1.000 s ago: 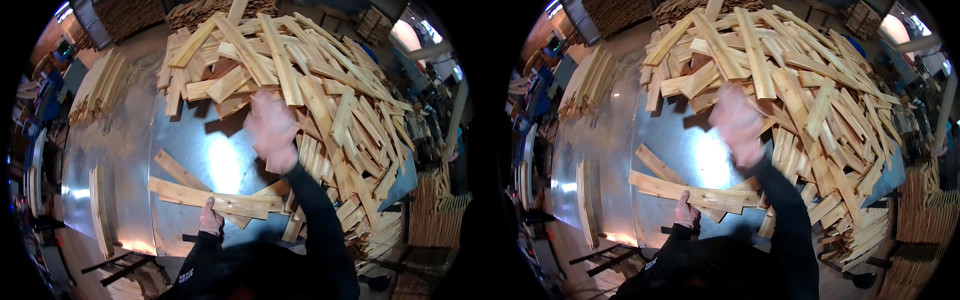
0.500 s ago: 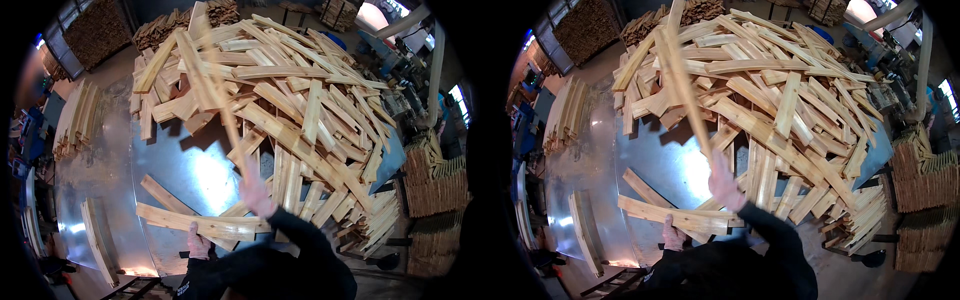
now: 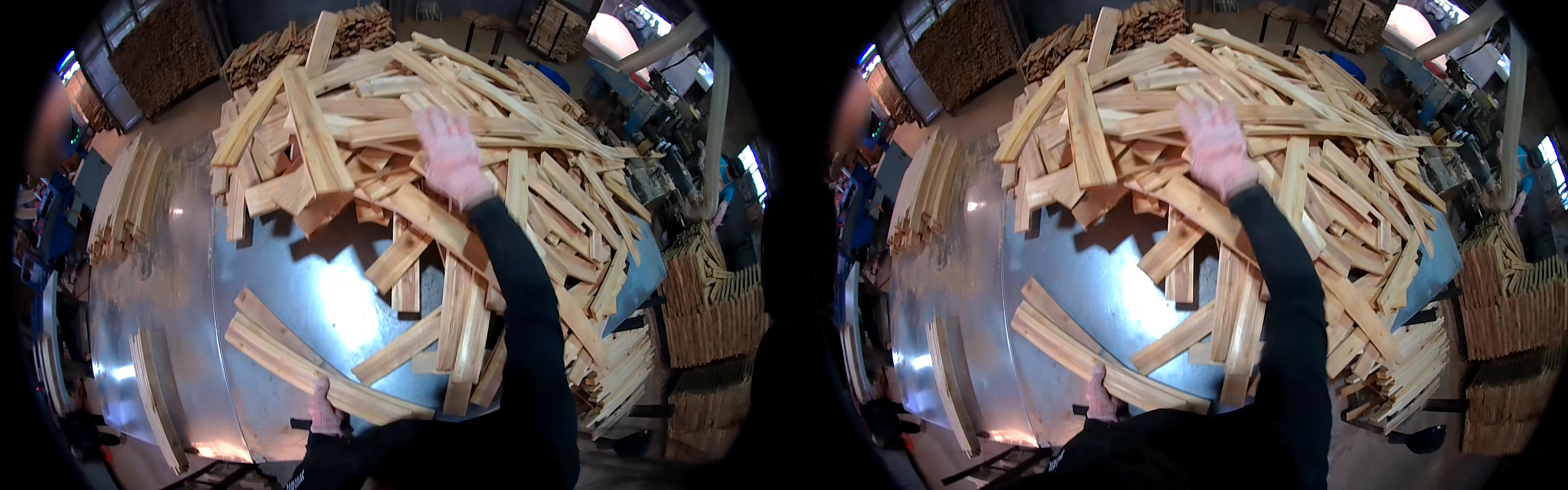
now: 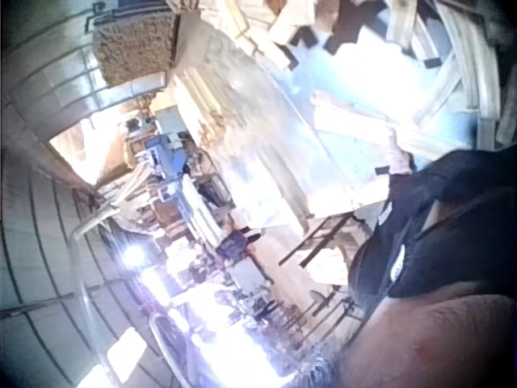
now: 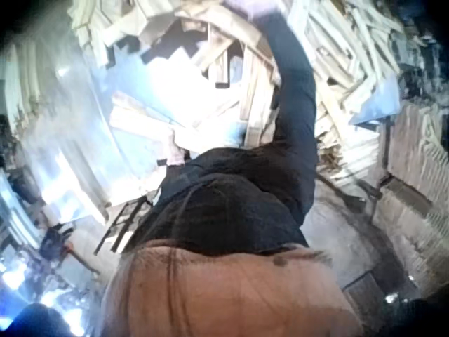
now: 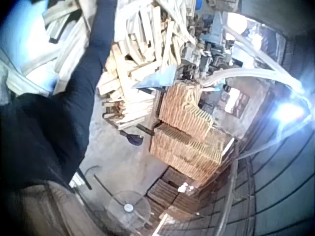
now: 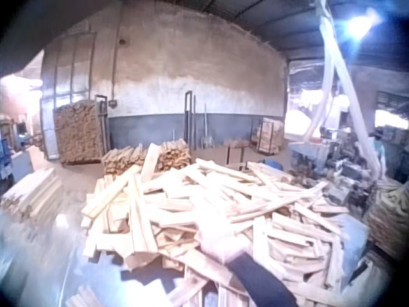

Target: The person repeatedly picks up small wooden planks from a large pile on a metal table and stacks them neatly on a nearby rack. They wear pink gloves and handle the planks by hand, organizing them into a growing stack throughout the clip.

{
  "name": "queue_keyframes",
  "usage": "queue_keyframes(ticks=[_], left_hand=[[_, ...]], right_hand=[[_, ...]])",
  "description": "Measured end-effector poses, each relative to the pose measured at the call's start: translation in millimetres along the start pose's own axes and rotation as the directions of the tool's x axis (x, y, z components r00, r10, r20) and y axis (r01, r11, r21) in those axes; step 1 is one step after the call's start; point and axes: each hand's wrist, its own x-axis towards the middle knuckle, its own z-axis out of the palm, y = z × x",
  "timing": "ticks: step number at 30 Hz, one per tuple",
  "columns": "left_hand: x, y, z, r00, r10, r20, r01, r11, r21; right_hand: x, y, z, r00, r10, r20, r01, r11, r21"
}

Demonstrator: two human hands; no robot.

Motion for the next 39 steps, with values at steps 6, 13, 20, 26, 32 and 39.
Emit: queue_keyframes(ticks=[6, 13, 20, 26, 32, 39], left_hand=[[3, -8, 0, 1.000, 0.001, 0.000, -0.001, 0.995, -0.103], [-15, -4, 13, 0.996, 0.086, 0.009, -0.086, 0.996, 0.030], [-6, 2, 27, 0.968, 0.107, -0.227, -0.088, 0.992, 0.096], [8, -3, -13, 0.866, 0.220, 0.449, -0.023, 0.914, -0.404], [-15, 32, -19, 0.946, 0.323, 0.007, -0.319, 0.938, -0.137], [-91, 246, -48, 0.857, 0.502, -0.116, -0.455, 0.843, 0.286]], right_hand=[[76, 41, 75, 0.841, 0.146, 0.520, -0.213, 0.974, 0.072], [19, -47, -59, 0.927, -0.037, 0.374, 0.020, 0.999, 0.049], [-106, -135, -73, 0.740, -0.196, 0.643, -0.436, 0.589, 0.681], [-247, -325, -44, 0.859, -0.440, 0.260, 0.033, 0.555, 0.831], [-49, -180, -70, 0.898, -0.432, 0.083, 0.248, 0.654, 0.715], [-49, -64, 7, 0.868, -0.204, 0.452, 0.132, 0.974, 0.185]])
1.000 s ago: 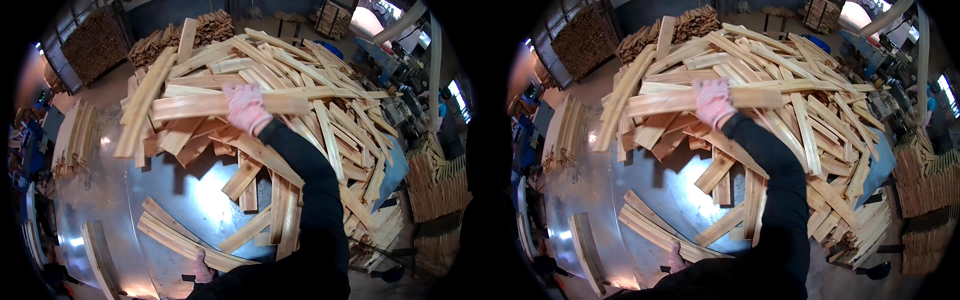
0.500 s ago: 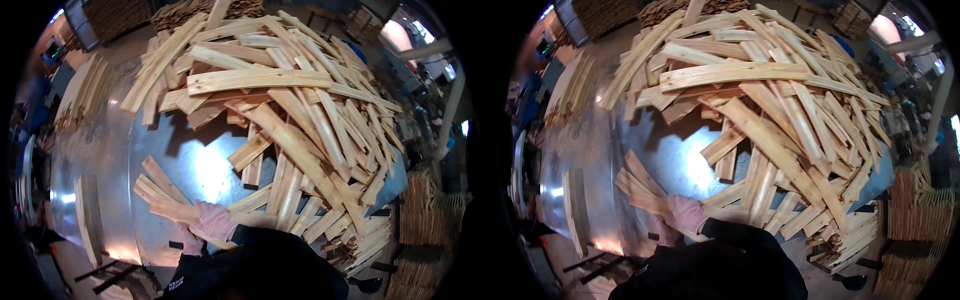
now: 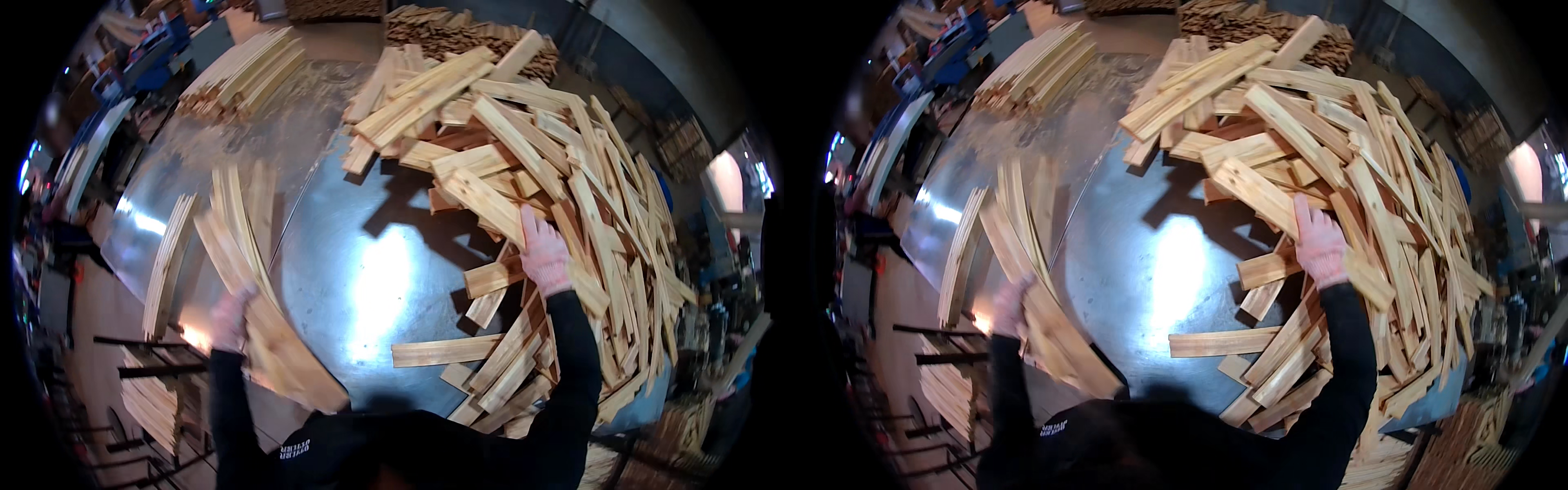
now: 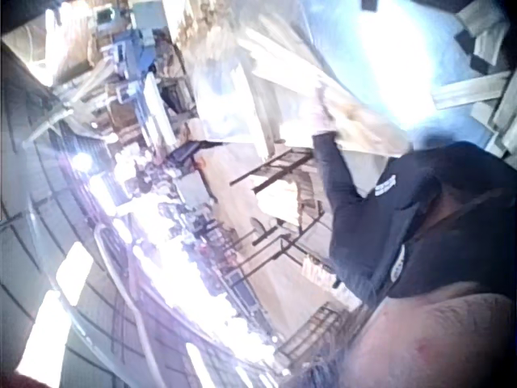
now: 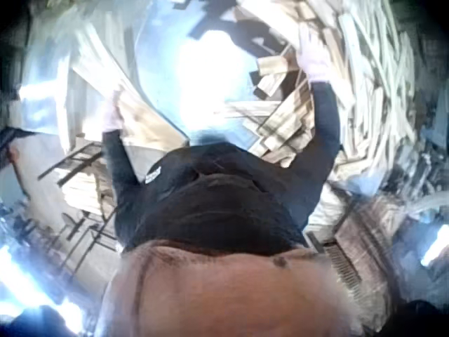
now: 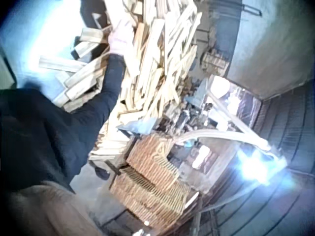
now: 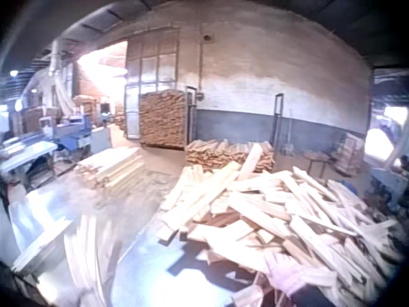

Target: The person repeatedly picks up small wooden planks from a large pile on a metal table and stacks them neatly on a nearby rack. They wear pink gloves and handle the planks by hand, organizing them into a growing stack throughout the clip.

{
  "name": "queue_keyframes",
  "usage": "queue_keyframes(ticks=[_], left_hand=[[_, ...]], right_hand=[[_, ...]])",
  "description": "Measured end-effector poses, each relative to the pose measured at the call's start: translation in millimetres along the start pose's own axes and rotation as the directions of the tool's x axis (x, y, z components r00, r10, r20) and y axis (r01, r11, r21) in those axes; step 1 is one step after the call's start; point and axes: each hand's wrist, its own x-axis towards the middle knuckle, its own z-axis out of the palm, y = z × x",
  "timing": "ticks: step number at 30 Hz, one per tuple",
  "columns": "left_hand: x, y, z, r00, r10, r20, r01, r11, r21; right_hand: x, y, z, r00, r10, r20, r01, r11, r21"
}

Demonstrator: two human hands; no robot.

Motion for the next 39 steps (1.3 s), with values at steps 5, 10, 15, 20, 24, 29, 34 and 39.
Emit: queue_keyframes(ticks=[5, 10, 15, 20, 24, 29, 34, 39], left_hand=[[29, 56, 7, 0.906, 0.421, 0.048, -0.089, 0.078, 0.993], [22, -71, 34, 0.945, 0.321, 0.055, -0.007, -0.149, 0.989], [27, -66, 55, 0.975, 0.222, 0.025, -0.036, 0.044, 0.998], [59, -48, 30, 0.998, 0.026, 0.057, -0.062, 0.224, 0.973], [69, -76, 28, 0.968, 0.178, 0.179, -0.170, -0.061, 0.983], [69, -38, -26, 0.991, -0.074, 0.115, -0.083, 0.346, 0.934], [160, -59, -72, 0.780, -0.233, 0.581, 0.398, 0.901, -0.173], [152, -121, -92, 0.774, -0.014, 0.633, 0.457, 0.704, -0.543]], right_hand=[[-26, -65, -55, 0.990, 0.132, -0.047, -0.116, 0.958, 0.263], [135, -120, -135, 0.925, 0.361, -0.122, -0.201, 0.735, 0.648], [297, -147, -117, 0.883, 0.464, 0.076, -0.443, 0.767, 0.464], [345, -154, 9, 0.910, 0.351, 0.221, -0.396, 0.894, 0.211], [270, -182, -9, 0.845, 0.534, -0.023, -0.431, 0.707, 0.561], [139, -304, -19, 0.904, 0.424, 0.056, -0.088, 0.056, 0.995], [9, -381, 12, 0.920, 0.190, 0.344, -0.265, -0.346, 0.900], [-37, -451, 107, 0.831, -0.204, 0.518, -0.532, -0.564, 0.632]])
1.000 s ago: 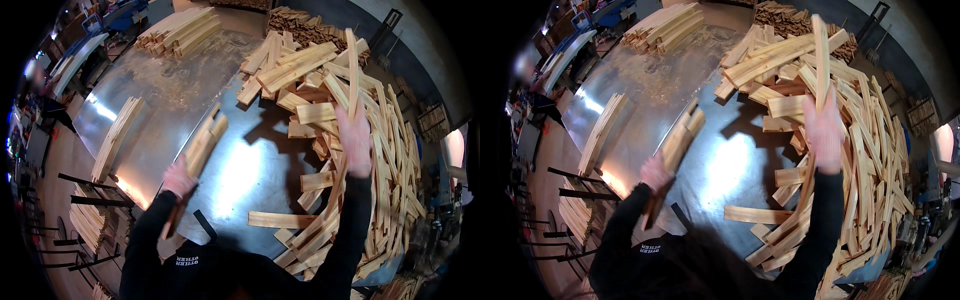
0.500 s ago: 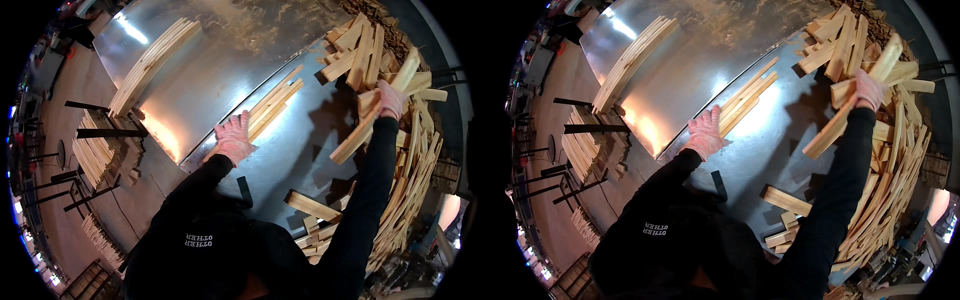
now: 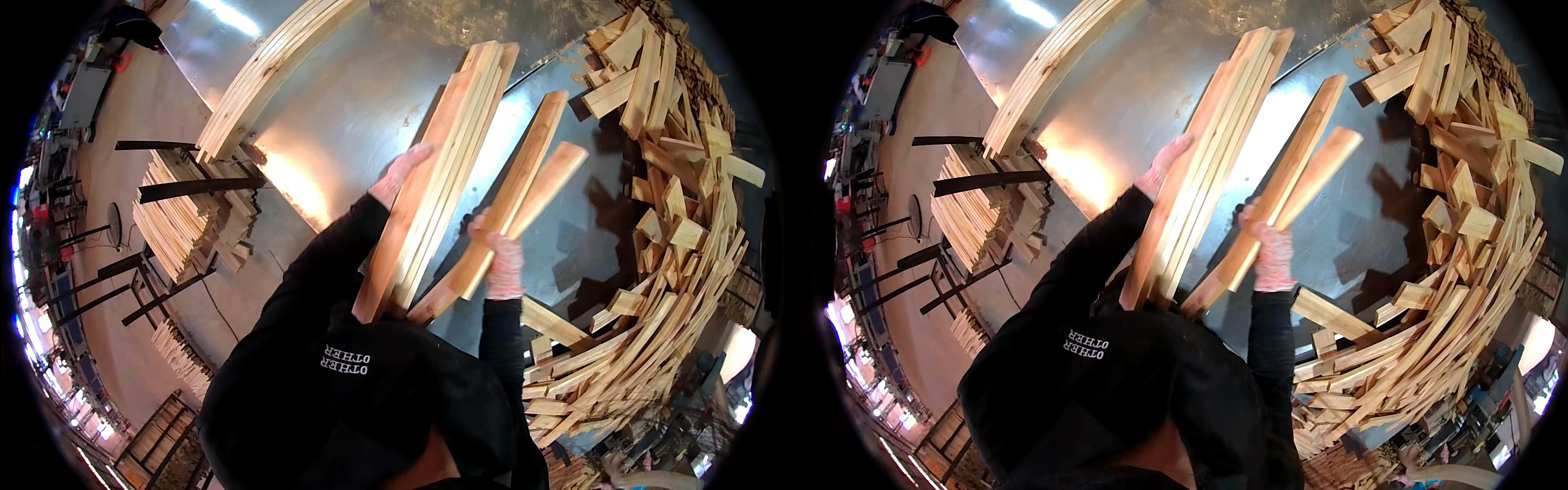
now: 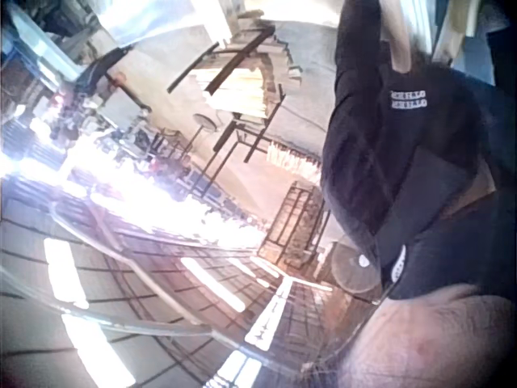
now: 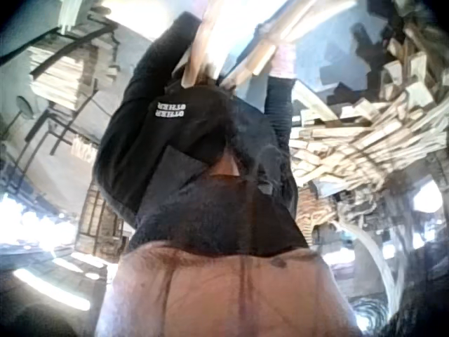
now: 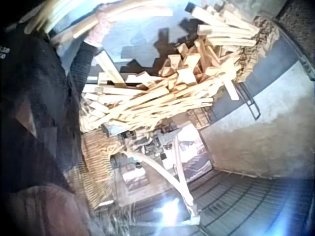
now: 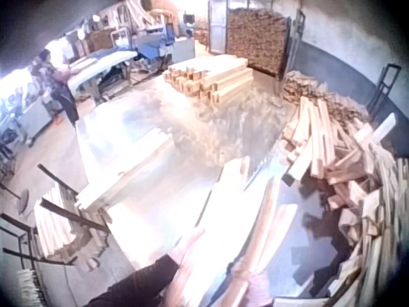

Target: The person repeatedly picks up small wooden planks from a large pile on a metal table and stacks them neatly on a nearby rack. They wear pink gloves and handle the planks by hand, organizing them into a growing stack throughout the clip.

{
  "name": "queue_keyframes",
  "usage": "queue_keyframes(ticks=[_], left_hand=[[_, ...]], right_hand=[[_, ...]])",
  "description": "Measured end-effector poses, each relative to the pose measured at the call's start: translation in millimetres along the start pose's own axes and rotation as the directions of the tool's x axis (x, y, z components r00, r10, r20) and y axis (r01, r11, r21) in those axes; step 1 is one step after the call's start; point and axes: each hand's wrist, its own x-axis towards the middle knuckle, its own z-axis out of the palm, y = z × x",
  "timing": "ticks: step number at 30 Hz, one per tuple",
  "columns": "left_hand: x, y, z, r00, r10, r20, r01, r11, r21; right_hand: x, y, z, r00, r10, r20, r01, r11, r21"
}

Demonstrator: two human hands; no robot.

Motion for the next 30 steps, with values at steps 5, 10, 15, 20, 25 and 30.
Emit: queue_keyframes(ticks=[5, 10, 15, 20, 25, 30], left_hand=[[-105, -41, 10, 0.954, -0.043, -0.295, 0.016, 0.995, -0.094], [-131, -39, 46, 0.976, -0.025, -0.216, 0.006, 0.996, -0.089], [-79, -41, 5, 0.991, -0.049, -0.122, 0.033, 0.991, -0.130], [-66, 1, 10, 0.976, 0.049, -0.214, -0.013, 0.986, 0.168], [-86, 97, 56, 0.854, 0.317, -0.413, 0.412, 0.073, 0.908], [-96, 130, 32, 0.717, 0.548, -0.431, 0.693, -0.494, 0.525]], right_hand=[[-33, 73, -16, 0.994, 0.100, 0.033, -0.104, 0.981, 0.163], [-46, 65, 10, 0.998, 0.052, -0.030, -0.054, 0.994, -0.097], [-16, 82, -27, 0.990, -0.138, 0.032, 0.125, 0.747, -0.653], [-6, 56, -1, 0.997, -0.006, -0.071, 0.005, 1.000, -0.023], [-15, 44, 5, 0.946, 0.121, -0.302, -0.113, 0.993, 0.042], [-2, 72, 1, 0.965, 0.084, -0.249, -0.078, 0.996, 0.032]])
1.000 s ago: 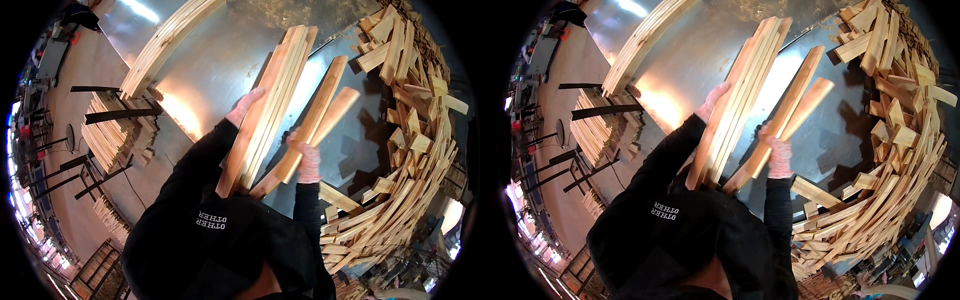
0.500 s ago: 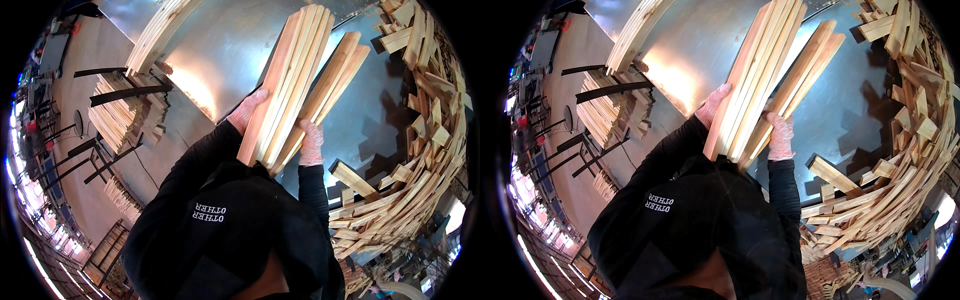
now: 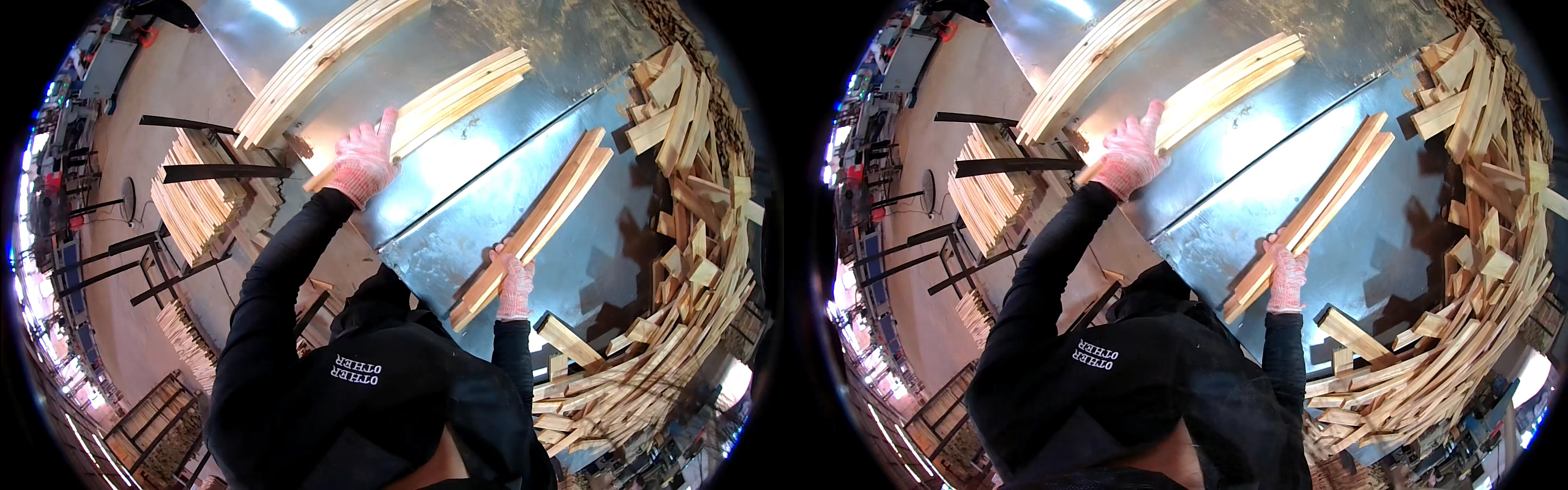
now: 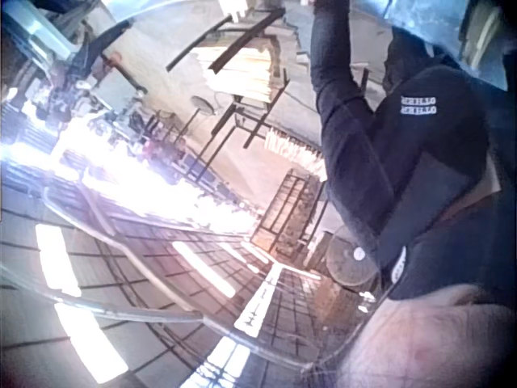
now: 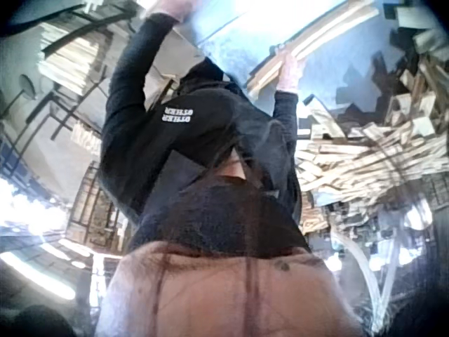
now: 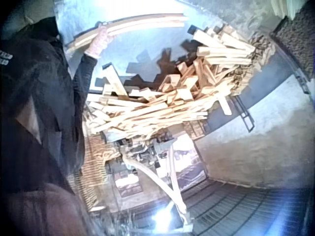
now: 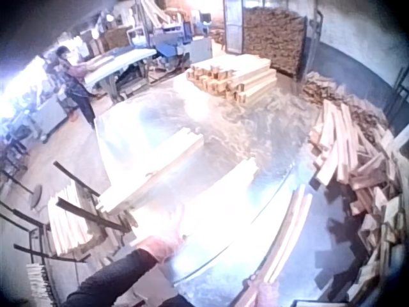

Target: The person repeatedly picks up small wooden planks from a large pile on a metal table and stacks them neatly on a nearby rack. They wear pink gloves and handle the planks by hand, organizing them into a growing stack throughout the clip.

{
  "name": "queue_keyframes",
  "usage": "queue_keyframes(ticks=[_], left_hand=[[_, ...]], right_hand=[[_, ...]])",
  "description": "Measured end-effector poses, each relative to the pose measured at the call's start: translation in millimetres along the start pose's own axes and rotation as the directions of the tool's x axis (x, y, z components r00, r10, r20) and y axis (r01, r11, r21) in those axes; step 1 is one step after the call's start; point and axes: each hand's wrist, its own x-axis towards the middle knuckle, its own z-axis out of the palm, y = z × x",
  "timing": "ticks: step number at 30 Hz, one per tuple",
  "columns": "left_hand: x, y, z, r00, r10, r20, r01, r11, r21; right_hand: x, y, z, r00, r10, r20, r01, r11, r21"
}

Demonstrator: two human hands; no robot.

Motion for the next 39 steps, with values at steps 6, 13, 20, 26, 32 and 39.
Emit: queue_keyframes(ticks=[6, 13, 20, 26, 32, 39], left_hand=[[5, -15, 9, 1.000, 0.028, -0.005, -0.028, 0.989, -0.143], [47, -96, 29, 0.928, 0.371, 0.043, -0.266, 0.737, -0.622], [60, -103, 43, 0.892, 0.431, 0.133, -0.251, 0.719, -0.648], [54, -112, 33, 0.901, 0.414, 0.127, -0.170, 0.608, -0.775], [20, -83, 37, 0.949, 0.312, -0.050, -0.301, 0.844, -0.444], [27, -105, 59, 0.939, 0.334, 0.078, -0.181, 0.675, -0.715]], right_hand=[[17, 2, 78, 1.000, -0.021, 0.015, 0.016, 0.973, 0.230], [38, 40, 169, 0.991, -0.101, 0.083, 0.121, 0.950, -0.287], [61, 37, 259, 0.988, -0.068, -0.140, -0.007, 0.878, -0.478], [70, 42, 237, 0.992, 0.065, -0.106, -0.077, 0.990, -0.120], [71, 46, 224, 0.999, -0.017, -0.031, 0.013, 0.991, -0.133], [24, -6, 151, 0.998, -0.067, -0.012, 0.063, 0.977, -0.206]])
